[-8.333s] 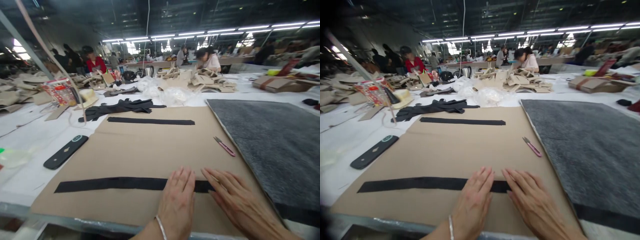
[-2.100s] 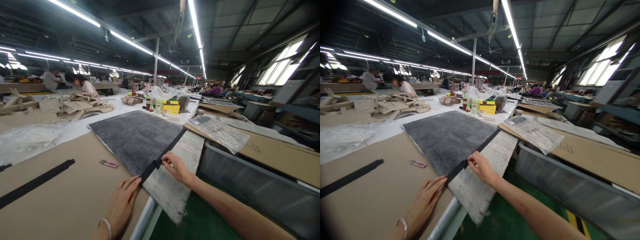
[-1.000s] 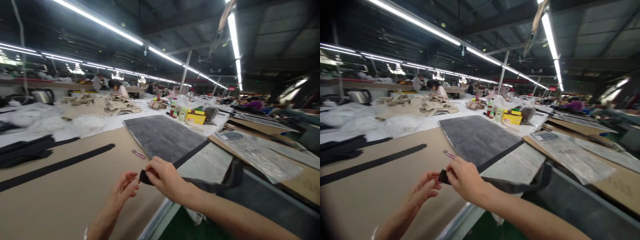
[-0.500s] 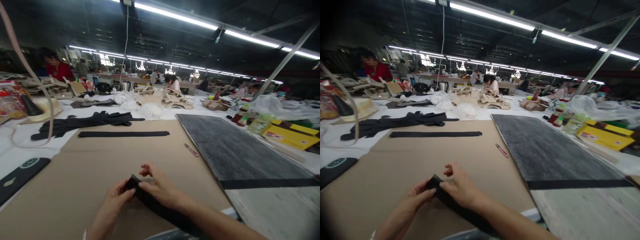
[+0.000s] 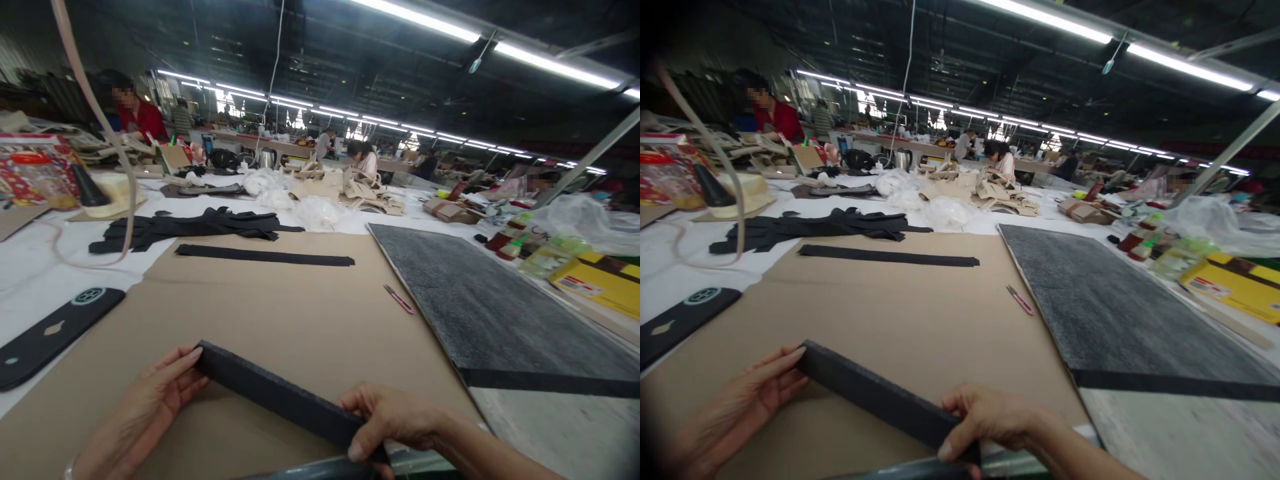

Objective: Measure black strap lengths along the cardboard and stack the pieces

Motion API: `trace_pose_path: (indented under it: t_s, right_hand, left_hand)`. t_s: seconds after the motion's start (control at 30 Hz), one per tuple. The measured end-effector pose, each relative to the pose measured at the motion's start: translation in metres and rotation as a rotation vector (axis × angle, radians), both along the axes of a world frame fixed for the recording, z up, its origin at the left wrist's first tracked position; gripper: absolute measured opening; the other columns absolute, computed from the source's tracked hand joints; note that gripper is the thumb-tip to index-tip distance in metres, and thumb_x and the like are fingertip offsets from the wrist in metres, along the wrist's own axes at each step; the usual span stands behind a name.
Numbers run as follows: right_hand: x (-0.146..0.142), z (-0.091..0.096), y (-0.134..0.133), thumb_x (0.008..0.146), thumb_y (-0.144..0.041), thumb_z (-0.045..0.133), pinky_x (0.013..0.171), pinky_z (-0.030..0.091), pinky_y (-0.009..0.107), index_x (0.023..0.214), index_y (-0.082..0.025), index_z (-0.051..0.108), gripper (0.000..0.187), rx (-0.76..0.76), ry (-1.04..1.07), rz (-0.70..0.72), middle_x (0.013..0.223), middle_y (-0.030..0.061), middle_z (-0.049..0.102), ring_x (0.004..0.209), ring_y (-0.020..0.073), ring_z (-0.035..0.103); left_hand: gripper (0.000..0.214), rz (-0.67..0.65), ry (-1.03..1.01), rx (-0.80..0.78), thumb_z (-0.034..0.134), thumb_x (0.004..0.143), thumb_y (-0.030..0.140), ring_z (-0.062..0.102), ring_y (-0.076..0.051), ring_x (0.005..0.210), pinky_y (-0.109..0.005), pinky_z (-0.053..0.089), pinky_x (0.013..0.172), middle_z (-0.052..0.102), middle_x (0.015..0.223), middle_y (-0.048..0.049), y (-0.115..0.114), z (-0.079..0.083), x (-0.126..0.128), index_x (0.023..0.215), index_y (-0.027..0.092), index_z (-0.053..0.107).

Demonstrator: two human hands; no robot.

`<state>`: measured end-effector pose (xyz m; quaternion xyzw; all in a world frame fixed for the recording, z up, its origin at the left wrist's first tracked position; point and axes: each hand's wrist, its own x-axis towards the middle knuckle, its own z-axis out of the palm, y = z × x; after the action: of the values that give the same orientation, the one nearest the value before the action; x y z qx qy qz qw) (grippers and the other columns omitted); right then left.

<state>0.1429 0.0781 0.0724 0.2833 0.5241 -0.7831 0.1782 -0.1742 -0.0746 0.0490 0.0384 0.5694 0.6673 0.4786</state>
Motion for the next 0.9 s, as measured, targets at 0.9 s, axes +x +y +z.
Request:
trace_pose_path:
  t_s: [0.9]
  right_hand:
    - [-0.188, 0.006, -0.044, 0.090, -0.030, 0.053, 0.096, 0.036, 0.040, 0.125, -0.021, 0.052, 0.036, 1.403, 0.517, 0.303, 0.117, 0.0082, 0.059, 0.110, 0.0223, 0.050]
  left_hand:
    - [0.064, 0.153, 0.303, -0.072, 0.086, 0.045, 0.031, 0.067, -0.024, 0.080, -0.033, 0.057, 0.067, 0.069, 0.085, -0.0057, -0.036, -0.007, 0.015, 0.096, 0.017, 0.052]
